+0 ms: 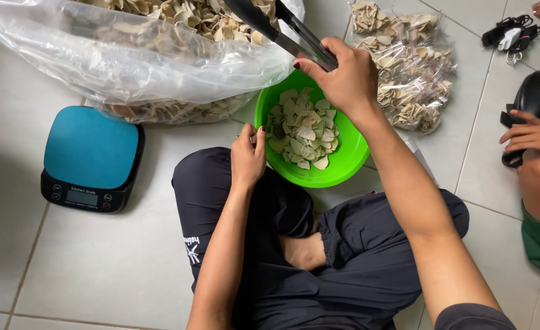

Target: A person sitting on the floor uses tongs to transfer chips from a large bulk bag into a green bowl, while another person weighs portions on a scale nearby.

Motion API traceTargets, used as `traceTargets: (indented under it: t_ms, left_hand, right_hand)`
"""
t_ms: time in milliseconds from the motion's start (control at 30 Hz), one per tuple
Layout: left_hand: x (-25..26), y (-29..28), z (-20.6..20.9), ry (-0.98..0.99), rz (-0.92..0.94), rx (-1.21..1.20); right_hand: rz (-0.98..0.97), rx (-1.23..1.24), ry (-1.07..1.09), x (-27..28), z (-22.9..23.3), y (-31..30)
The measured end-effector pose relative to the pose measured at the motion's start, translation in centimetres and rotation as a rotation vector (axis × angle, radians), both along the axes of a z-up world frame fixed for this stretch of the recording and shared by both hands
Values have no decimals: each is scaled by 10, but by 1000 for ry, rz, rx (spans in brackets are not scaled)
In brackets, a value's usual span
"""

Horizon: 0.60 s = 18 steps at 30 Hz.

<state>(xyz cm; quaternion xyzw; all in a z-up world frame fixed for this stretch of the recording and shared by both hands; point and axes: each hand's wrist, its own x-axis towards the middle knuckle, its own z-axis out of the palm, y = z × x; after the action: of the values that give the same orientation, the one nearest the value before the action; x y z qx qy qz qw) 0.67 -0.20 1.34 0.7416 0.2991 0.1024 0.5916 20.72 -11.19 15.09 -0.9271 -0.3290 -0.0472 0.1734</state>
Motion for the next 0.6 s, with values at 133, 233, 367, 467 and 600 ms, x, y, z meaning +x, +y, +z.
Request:
traceTargets:
  t_ms: [133,233,367,467,600]
  left_hand:
    - [-1,0,-4,-19,-6,41]
    - [-3,1,-13,-72,-15,79]
    - [-4,1,-17,-88,-20,82]
    - [-4,0,-18,-86,-18,88]
    - [-6,0,-15,-77,-25,113]
  right_hand:
    - [88,89,76,-27,27,-32]
    - [-58,226,111,-44,16,-65]
    - [-135,211,140,-71,15,-109]
    - [-229,181,178,-89,-6,-144]
    - [-373,138,244,-114,-31,-168]
